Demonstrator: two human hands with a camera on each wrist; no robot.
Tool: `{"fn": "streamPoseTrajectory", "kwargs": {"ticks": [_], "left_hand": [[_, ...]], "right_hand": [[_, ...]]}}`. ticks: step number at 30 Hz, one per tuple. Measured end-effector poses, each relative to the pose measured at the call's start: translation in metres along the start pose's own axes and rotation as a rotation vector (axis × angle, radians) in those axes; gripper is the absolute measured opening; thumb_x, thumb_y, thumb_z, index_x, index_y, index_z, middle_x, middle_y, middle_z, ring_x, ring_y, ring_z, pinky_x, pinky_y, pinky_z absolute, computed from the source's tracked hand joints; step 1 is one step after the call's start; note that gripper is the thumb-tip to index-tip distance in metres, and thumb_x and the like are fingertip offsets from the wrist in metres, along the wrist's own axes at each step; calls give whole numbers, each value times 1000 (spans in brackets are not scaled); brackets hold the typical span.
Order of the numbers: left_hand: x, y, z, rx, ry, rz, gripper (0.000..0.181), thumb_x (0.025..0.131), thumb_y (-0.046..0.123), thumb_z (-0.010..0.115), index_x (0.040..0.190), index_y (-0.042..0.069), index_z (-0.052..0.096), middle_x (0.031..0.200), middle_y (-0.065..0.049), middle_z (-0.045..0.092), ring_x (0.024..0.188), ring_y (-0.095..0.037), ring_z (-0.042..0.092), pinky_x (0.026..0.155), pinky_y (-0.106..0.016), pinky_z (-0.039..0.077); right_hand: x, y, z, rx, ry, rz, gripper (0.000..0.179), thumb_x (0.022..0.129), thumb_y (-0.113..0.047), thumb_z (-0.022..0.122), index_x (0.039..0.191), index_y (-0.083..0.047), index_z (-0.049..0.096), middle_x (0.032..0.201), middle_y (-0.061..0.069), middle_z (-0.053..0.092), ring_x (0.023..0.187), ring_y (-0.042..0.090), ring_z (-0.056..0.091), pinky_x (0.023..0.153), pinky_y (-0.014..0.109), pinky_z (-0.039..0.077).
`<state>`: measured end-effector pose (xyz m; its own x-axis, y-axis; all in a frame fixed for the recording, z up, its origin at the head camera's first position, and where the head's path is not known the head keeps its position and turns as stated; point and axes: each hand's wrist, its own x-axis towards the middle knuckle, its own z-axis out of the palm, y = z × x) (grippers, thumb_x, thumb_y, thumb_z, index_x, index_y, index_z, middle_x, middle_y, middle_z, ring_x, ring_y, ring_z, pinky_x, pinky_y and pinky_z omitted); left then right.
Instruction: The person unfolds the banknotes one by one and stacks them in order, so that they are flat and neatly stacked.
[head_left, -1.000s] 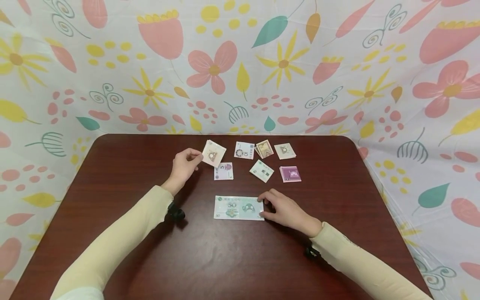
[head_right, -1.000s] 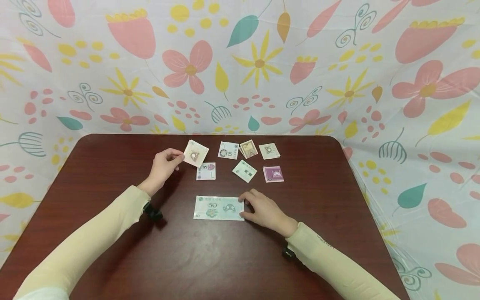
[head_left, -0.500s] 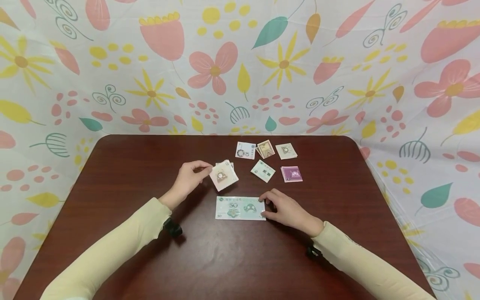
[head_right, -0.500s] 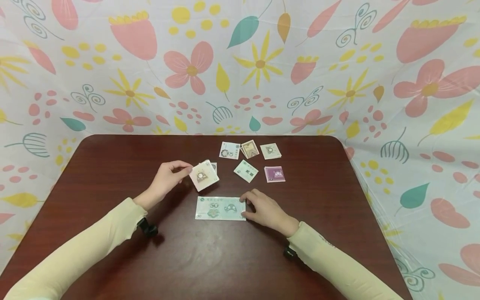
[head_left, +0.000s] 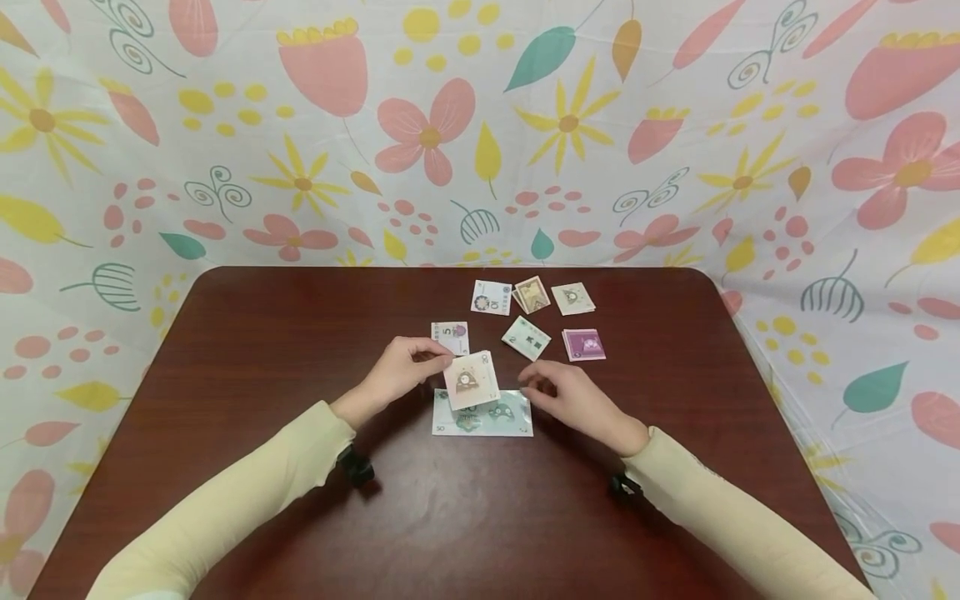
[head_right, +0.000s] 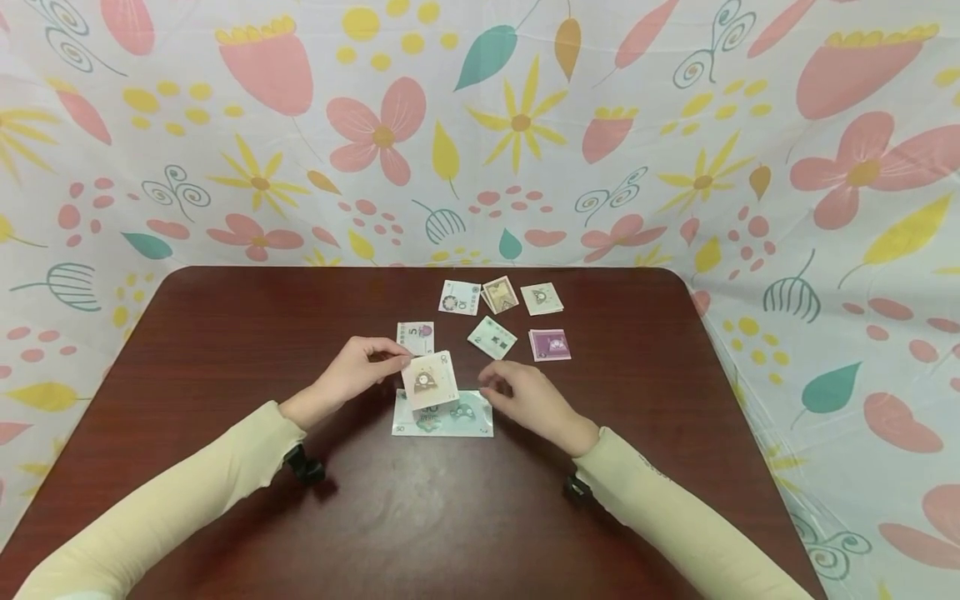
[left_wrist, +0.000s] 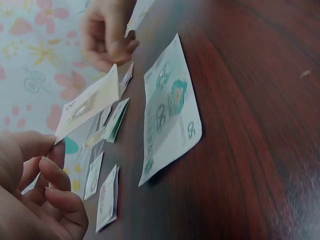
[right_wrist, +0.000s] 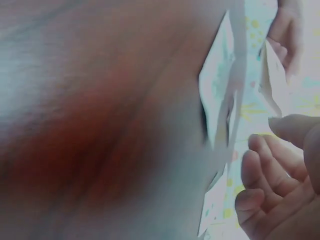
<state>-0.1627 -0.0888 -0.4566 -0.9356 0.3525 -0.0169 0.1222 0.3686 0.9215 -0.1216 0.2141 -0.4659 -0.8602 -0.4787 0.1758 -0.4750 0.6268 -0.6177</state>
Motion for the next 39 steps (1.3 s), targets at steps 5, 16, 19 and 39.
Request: {"fn": "streamPoseTrajectory", "kwargs": {"ticks": [5,16,19,39], "left_hand": [[1,2,7,8,-34,-7,12,94,11,77,102,3,81,91,-5,75,67,-12,54,60,-23,45],[2,3,18,-6,-55,6,12,96,10,75,102,2,80,95,-8,78,76,-10,60,68,-23,49],[2,2,20,-13,-58,5,12,96,10,75,103,2,80,96,-8,78,76,-10,61,68,-23,49],[0,3,23,24,-35,19,11,95,12,76,101,5,81,100,-7,78,80,-11,61,74,-25,50]], "right_hand": [[9,-8,-2,31,46,23,12,95,-6,75,106,-4,74,94,1,75,84,13,67,75,34,55],[16,-17,3,56,53,56,9,95,-8,76,104,-7,75,95,1,75,85,13,68,77,33,56],[17,-18,4,53,71,63,9,96,-9,75,104,-7,75,92,0,75,82,12,68,74,31,55],[17,-22,10,115,103,111,9,93,-8,79,95,-9,70,81,-3,69,71,9,59,64,24,49]]}}
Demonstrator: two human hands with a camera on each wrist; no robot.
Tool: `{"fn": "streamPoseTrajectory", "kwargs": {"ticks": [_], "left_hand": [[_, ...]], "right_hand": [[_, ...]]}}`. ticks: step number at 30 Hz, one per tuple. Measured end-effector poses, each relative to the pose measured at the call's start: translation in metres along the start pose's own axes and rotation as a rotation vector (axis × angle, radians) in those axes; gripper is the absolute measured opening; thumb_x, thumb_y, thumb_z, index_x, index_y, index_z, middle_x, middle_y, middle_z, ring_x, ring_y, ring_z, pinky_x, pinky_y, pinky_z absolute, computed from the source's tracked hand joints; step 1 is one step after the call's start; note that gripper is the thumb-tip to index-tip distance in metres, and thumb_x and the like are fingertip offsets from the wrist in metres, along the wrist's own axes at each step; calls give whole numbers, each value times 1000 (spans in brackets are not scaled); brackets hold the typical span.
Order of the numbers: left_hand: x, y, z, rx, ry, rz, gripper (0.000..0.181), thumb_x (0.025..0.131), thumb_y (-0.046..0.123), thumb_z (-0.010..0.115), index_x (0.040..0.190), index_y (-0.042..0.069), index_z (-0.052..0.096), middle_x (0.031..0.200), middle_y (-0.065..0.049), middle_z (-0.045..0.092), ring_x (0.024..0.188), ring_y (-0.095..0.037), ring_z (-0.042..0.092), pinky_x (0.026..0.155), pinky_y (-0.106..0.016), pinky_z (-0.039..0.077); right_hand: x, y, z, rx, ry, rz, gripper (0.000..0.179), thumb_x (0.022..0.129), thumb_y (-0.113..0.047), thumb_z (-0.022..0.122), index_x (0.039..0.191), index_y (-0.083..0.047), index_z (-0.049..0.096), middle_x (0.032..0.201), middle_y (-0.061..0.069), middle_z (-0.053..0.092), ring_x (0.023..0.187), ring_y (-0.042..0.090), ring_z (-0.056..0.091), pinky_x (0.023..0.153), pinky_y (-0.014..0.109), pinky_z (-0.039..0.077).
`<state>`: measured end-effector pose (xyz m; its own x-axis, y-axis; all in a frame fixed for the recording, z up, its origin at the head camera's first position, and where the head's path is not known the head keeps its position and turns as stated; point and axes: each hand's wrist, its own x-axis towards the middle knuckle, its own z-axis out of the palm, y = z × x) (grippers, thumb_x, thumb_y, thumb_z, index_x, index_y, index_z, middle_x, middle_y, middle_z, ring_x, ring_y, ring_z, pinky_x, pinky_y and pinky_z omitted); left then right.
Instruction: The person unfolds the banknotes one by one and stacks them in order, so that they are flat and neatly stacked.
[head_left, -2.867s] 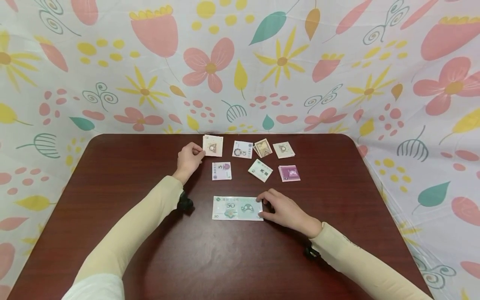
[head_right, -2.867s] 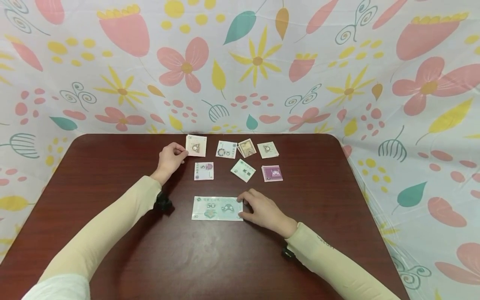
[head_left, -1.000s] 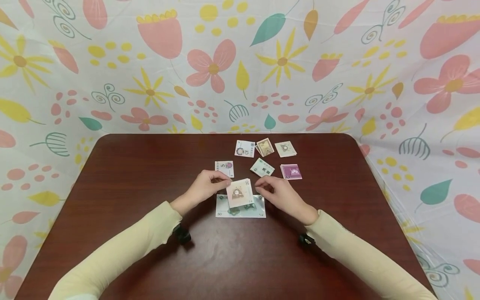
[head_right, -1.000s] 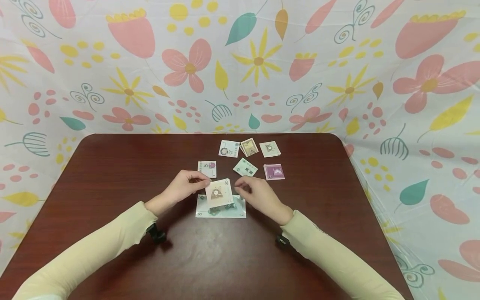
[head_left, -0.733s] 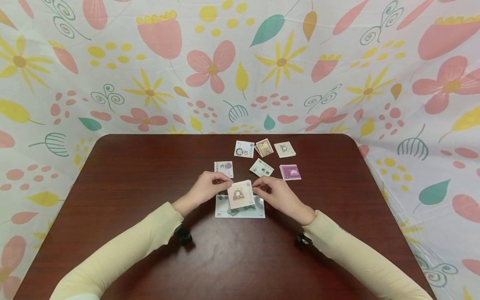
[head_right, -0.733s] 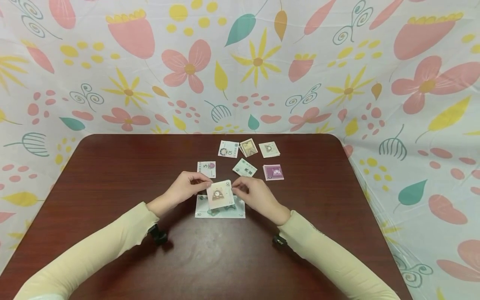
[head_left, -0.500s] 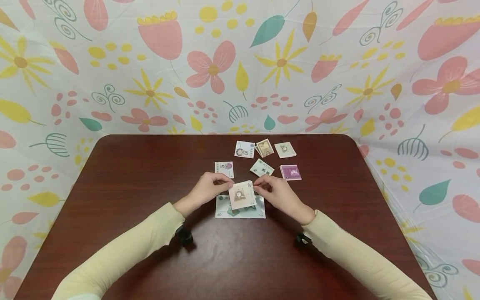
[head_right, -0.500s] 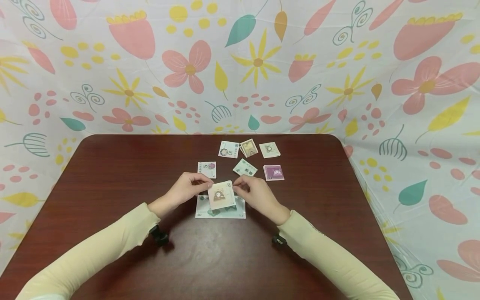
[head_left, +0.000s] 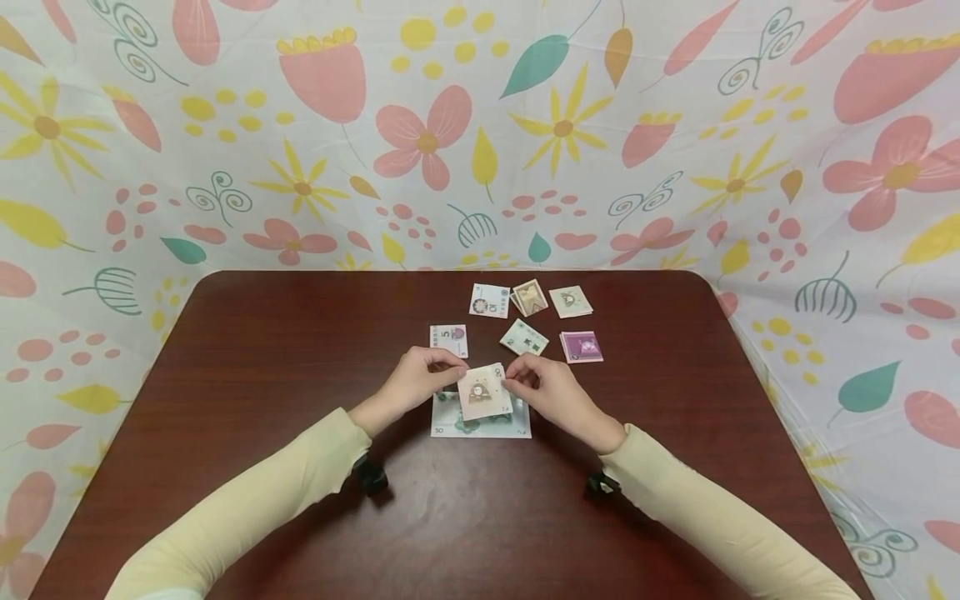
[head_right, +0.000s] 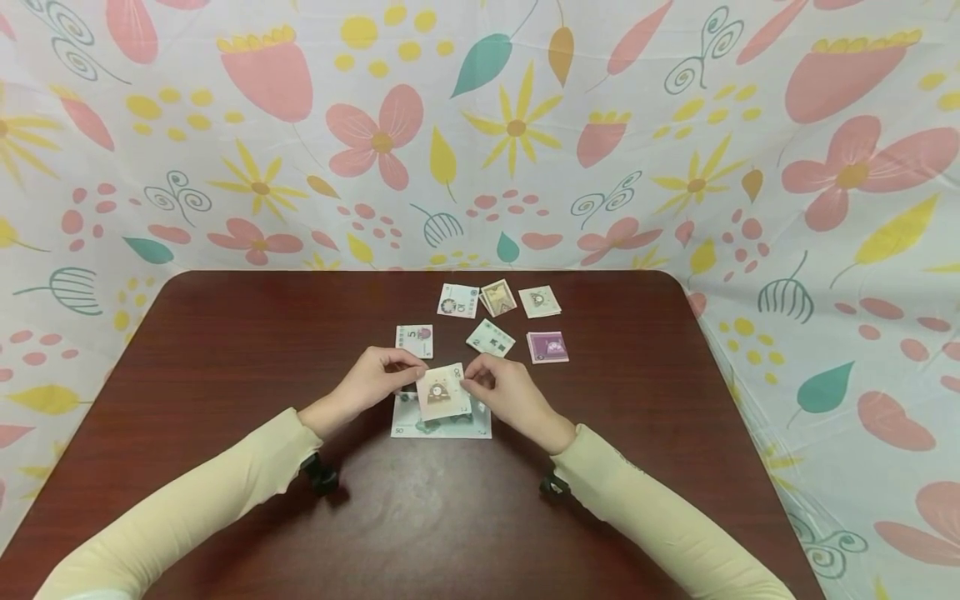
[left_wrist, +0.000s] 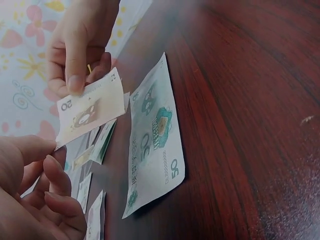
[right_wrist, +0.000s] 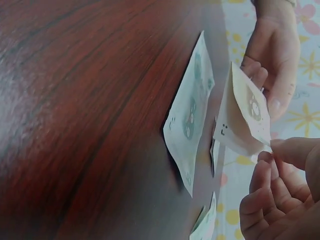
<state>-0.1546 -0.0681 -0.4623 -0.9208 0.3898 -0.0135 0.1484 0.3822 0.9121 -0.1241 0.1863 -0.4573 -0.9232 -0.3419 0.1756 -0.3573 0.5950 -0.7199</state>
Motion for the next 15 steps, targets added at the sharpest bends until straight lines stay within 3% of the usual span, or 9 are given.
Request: {"fn": "streamPoseTrajectory", "kwargs": {"ticks": [15], "left_hand": [[0,1,3,11,33,-4,11,96,12,76,101,5,81,97,-6,78,78,-12,61,72,-24,50]], "right_hand": [[2,-3,4,42,49,57,9,93,-8,78,98,-6,71,85,3,74,72,10,64,66,23,51]]}}
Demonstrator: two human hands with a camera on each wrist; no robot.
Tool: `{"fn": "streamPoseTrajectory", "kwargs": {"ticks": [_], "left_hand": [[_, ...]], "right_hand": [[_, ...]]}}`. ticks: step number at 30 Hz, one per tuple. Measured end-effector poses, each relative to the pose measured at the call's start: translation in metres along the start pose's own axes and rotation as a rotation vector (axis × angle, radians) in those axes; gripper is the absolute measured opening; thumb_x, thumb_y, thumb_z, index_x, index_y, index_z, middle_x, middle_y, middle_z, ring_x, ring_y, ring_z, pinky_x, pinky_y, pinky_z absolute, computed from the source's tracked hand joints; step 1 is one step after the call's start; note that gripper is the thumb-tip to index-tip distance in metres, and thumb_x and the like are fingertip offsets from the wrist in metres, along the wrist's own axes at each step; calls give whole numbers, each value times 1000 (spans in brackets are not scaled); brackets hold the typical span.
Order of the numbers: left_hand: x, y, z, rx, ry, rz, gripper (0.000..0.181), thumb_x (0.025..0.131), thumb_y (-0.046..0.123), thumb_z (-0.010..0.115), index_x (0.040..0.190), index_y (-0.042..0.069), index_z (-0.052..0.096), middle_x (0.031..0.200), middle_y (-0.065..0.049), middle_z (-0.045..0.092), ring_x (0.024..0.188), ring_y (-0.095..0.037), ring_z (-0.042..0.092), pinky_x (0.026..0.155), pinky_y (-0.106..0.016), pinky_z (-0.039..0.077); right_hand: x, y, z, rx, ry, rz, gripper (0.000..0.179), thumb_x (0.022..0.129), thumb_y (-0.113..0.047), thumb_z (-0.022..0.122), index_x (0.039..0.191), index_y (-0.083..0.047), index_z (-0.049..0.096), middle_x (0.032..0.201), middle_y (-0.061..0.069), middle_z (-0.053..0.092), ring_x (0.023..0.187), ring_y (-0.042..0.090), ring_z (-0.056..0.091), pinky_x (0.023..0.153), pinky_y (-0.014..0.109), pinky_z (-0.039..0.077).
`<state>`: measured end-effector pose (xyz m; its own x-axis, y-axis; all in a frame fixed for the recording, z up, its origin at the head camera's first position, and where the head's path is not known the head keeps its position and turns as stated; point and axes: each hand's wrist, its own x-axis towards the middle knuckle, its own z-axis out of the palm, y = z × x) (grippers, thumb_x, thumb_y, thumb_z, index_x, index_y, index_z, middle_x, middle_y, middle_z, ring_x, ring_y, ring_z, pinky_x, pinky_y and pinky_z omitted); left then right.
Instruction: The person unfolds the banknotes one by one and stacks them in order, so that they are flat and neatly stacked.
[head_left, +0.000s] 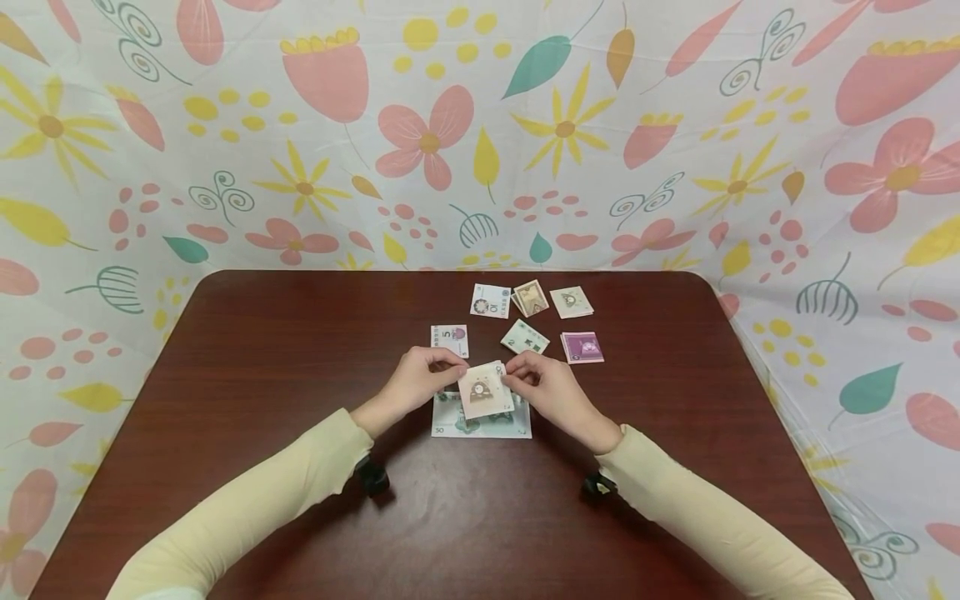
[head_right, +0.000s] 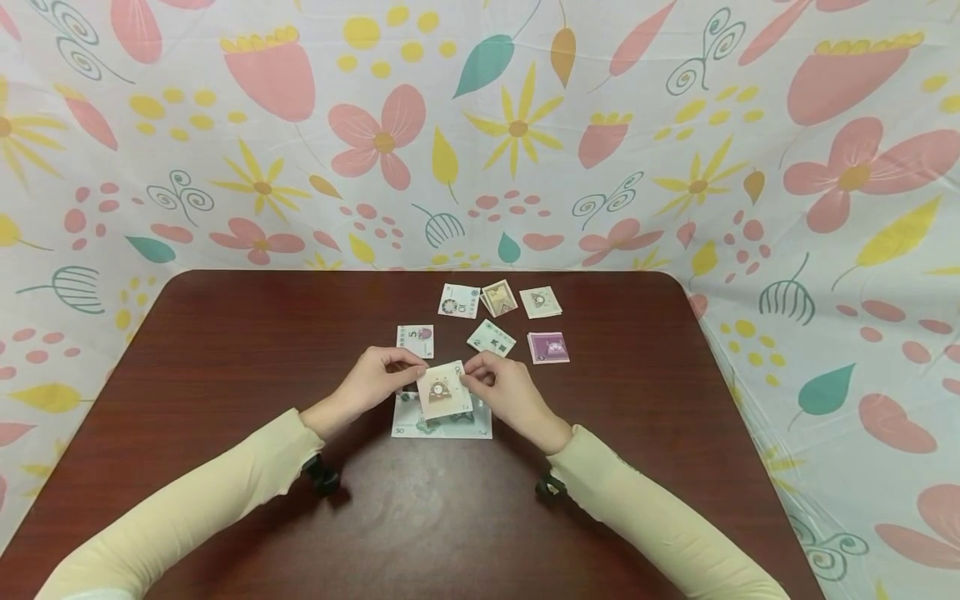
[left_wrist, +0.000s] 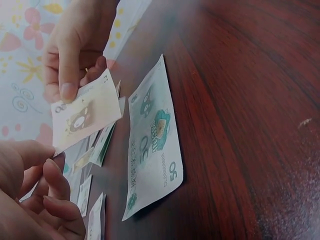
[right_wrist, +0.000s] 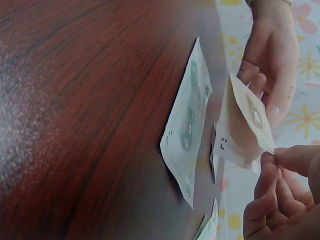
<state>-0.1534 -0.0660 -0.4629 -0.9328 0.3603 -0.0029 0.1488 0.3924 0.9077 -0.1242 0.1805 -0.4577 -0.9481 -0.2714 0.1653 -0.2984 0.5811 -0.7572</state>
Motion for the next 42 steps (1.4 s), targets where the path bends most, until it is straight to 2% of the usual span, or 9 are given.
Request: {"fn": "streamPoseTrajectory", "kwargs": {"ticks": [6,12,17,23,27,31,35,39,42], "left_hand": [[-2,-1,-3,-22,-12,22,12,95,12,76,102,4,81,97,-7,78,78,-11,62,71,-23,51],[-2,-3,-6,-39,-21,45,15,95,14,77,105,3,80,98,-8,78,78,-12,63,71,-24,51],[-3,-8,-12,-59,-15,31,15,96,14,76,106,4,80,95,-8,77,75,-21,65,63,-25,52],[-2,-20,-18,-85,-8,21,16,97,12,74,108,2,78,94,-18,76,69,-38,65,57,-34,54],[1,-31,-23,-107,-6,40,20,98,12,73,114,0,76,95,-20,74,66,-39,62,55,-37,54],[5,-39,-30,-110,-7,49,25,98,13,73,121,1,75,100,-15,75,66,-36,61,55,-34,54],[7,-45,-34,-117,-44,65,29,98,13,75,124,1,74,109,-13,77,68,-39,62,57,-33,54],[8,-47,-37,-132,-113,100,33,96,10,76,127,0,72,118,-15,75,65,-40,60,56,-33,52],[8,-47,-38,-126,-172,111,37,95,10,77,131,3,71,123,-12,74,60,-32,58,55,-32,51]], "right_hand": [[0,-1,-1,-11,3,-13,6,93,-9,78,95,-8,72,82,-1,72,70,8,62,65,23,51],[-2,-4,-7,33,6,-28,7,94,-9,77,98,-5,72,85,0,74,71,9,61,66,24,50],[-5,-4,-13,67,14,-18,9,94,-9,77,99,-4,72,86,1,74,70,9,60,65,23,49],[-7,-2,-20,83,23,-28,6,94,-5,76,98,-7,72,85,1,73,70,9,57,63,22,46],[-8,-2,-24,107,14,-45,7,94,-4,76,99,-7,73,85,1,73,70,10,57,63,22,46],[-8,-4,-27,122,-12,-63,8,93,-3,77,99,-7,73,85,1,72,72,9,59,64,22,48],[-8,-6,-29,138,-56,-61,8,94,-3,77,99,-9,73,86,-1,71,73,9,60,65,25,49],[-9,-10,-29,154,-90,-59,8,94,-4,77,99,-10,74,88,-1,72,75,11,60,66,26,49],[-10,-11,-29,171,-114,-77,9,94,-4,77,100,-10,74,88,-1,72,76,13,61,67,26,49]]}}
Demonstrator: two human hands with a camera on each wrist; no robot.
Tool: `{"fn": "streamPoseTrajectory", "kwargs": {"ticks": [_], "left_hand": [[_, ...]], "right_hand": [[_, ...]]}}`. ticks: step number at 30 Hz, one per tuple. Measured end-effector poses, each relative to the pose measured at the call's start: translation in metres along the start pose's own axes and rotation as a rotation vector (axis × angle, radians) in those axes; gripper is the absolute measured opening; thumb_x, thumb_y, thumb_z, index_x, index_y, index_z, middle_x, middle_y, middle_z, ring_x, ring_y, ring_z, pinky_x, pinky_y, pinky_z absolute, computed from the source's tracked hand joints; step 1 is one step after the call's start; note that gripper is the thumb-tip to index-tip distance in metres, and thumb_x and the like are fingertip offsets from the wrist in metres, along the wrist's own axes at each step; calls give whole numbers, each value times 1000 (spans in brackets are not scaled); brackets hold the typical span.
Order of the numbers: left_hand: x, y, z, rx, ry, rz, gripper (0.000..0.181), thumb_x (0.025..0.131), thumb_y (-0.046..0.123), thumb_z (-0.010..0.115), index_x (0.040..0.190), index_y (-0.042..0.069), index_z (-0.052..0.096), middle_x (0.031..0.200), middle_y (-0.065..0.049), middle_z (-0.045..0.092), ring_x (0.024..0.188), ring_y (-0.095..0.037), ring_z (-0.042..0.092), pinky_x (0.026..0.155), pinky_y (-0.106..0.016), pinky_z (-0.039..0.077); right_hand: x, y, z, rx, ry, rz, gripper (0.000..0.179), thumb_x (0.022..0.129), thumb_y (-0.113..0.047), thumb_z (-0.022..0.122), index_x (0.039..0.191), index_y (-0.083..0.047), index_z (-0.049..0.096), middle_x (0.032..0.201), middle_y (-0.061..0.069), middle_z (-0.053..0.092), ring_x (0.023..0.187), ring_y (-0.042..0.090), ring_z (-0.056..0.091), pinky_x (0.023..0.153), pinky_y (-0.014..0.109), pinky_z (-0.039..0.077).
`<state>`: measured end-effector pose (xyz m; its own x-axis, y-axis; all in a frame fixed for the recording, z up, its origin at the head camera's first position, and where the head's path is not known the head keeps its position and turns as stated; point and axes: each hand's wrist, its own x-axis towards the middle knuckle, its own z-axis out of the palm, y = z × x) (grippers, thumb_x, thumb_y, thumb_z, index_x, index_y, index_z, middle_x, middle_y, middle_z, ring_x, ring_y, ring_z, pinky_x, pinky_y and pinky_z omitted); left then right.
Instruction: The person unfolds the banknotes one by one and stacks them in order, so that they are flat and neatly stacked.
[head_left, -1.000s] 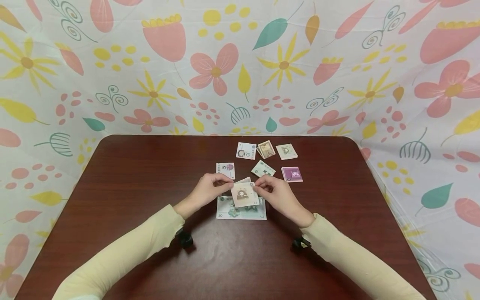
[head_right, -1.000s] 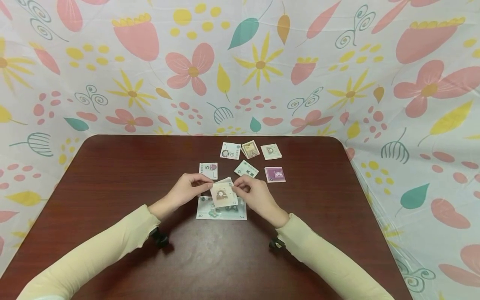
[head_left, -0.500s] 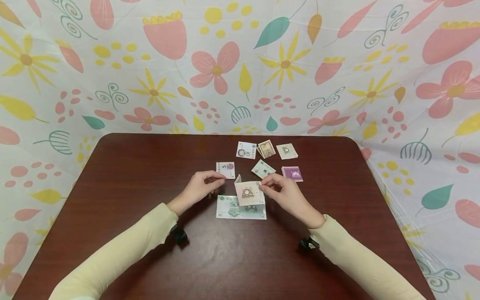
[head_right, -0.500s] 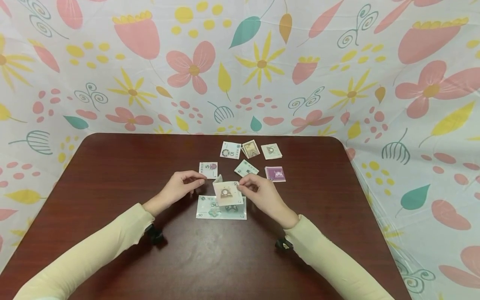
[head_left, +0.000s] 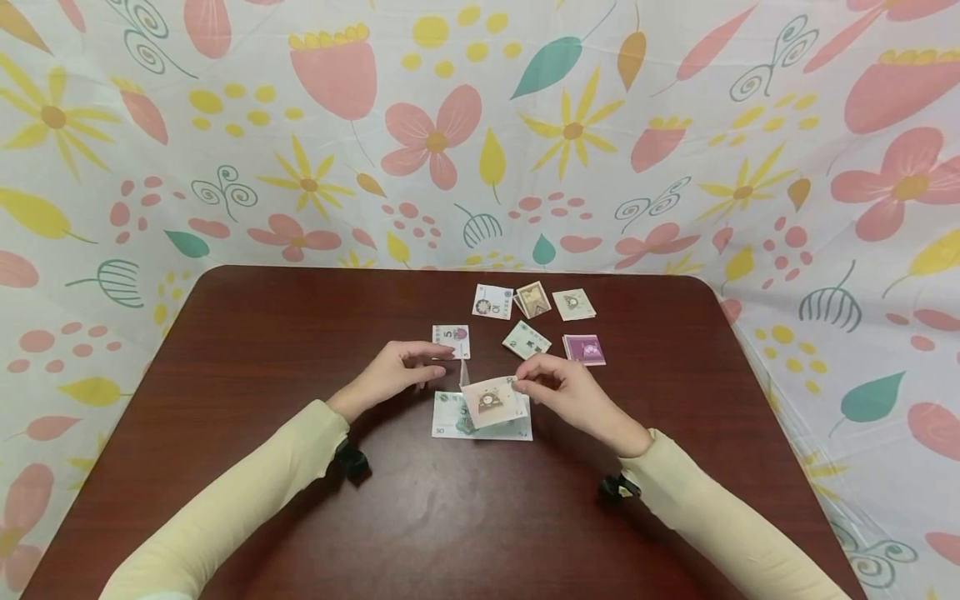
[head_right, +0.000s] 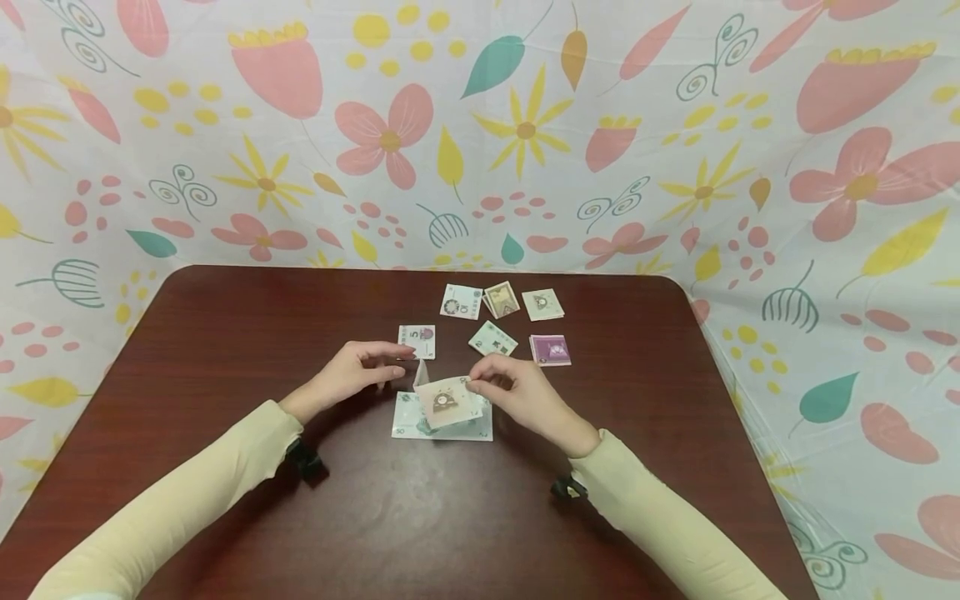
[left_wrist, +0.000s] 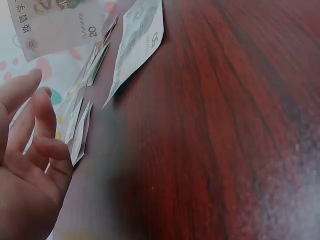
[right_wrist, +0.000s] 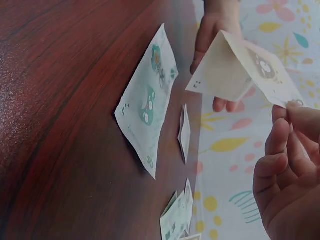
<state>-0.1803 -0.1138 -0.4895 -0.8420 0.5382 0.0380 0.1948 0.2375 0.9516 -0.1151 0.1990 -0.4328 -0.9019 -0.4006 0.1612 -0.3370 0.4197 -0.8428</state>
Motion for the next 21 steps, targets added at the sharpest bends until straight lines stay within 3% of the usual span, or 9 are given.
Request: {"fn": "streamPoseTrajectory", "kwargs": {"ticks": [4,9,16,21], "left_hand": [[1,2,2,-17,-71,-1,38,96,9,76,133,6,71,124,-8,74,59,-25,58,56,-32,51],[1,4,4,-58,-104,6,31,97,9,74,128,7,74,120,-12,75,59,-18,58,56,-31,51],[-1,1,2,-131,-65,10,26,97,8,74,122,-1,75,116,-17,76,58,-15,59,57,-31,51],[-4,-3,1,-127,-19,0,18,96,8,75,112,-1,77,98,-23,76,53,-16,58,54,-29,47]], "right_hand": [[1,3,1,17,-26,-29,10,94,-3,77,100,-10,74,88,-1,72,76,17,61,66,28,51],[2,6,1,27,-22,-13,9,94,-3,76,100,-9,74,90,1,72,76,14,62,66,27,52],[2,12,-2,9,29,24,8,94,-4,76,100,-9,75,87,0,70,69,10,60,62,24,50],[2,18,-4,18,54,-3,7,94,-2,75,98,-7,74,85,3,70,66,10,60,61,23,50]]}}
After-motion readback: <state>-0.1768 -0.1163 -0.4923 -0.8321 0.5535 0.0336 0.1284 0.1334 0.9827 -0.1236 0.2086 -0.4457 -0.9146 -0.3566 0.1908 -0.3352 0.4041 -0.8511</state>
